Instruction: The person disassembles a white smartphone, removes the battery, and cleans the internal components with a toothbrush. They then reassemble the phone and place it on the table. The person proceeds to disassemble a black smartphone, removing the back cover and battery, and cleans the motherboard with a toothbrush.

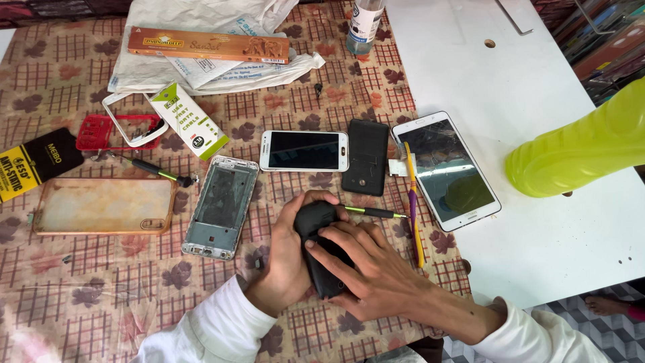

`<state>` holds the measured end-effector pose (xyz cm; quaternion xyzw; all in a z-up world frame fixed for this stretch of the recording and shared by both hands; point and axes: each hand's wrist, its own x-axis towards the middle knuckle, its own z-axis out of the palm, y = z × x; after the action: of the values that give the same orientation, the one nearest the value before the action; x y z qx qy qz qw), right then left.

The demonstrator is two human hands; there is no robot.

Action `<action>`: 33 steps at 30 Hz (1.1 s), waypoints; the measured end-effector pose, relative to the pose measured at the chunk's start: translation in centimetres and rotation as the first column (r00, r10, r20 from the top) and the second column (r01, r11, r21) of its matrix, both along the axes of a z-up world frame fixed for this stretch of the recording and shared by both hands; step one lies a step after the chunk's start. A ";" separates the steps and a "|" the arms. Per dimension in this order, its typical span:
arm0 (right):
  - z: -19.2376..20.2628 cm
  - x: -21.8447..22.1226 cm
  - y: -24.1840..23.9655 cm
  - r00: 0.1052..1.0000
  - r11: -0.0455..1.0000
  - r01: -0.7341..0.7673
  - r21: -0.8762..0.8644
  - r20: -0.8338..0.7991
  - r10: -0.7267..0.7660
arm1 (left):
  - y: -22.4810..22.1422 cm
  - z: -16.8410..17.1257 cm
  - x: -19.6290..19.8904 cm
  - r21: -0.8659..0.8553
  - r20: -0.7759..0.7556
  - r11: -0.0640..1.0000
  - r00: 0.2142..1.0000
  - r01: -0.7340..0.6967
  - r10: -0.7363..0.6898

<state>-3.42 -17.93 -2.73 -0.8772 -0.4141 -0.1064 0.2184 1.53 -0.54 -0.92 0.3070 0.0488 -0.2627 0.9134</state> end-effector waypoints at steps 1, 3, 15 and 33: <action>-0.1 0.0 0.0 1.000 1.000 0.001 0.004 -0.017 -0.001 | 0.0 0.0 0.0 0.017 0.000 1.000 1.000 0.007 -0.007; -0.2 0.0 0.0 1.000 1.000 -0.010 0.007 -0.024 0.010 | 0.0 -0.1 -0.1 0.050 0.001 0.999 1.000 0.019 -0.019; 0.3 -0.1 -0.9 0.985 0.995 -0.100 -0.025 -0.140 0.096 | 0.0 -0.1 -0.3 0.185 0.045 0.982 0.998 0.039 -0.048; 1.4 -0.2 -2.3 0.898 0.915 -0.399 0.065 -0.175 0.404 | 2.5 0.0 2.2 -0.019 0.130 0.976 0.967 -0.216 0.217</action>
<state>-3.61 -20.28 -1.33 -0.7759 -0.5624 0.0170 0.2853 3.70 1.94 -0.95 0.3143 0.0211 -0.1406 0.9386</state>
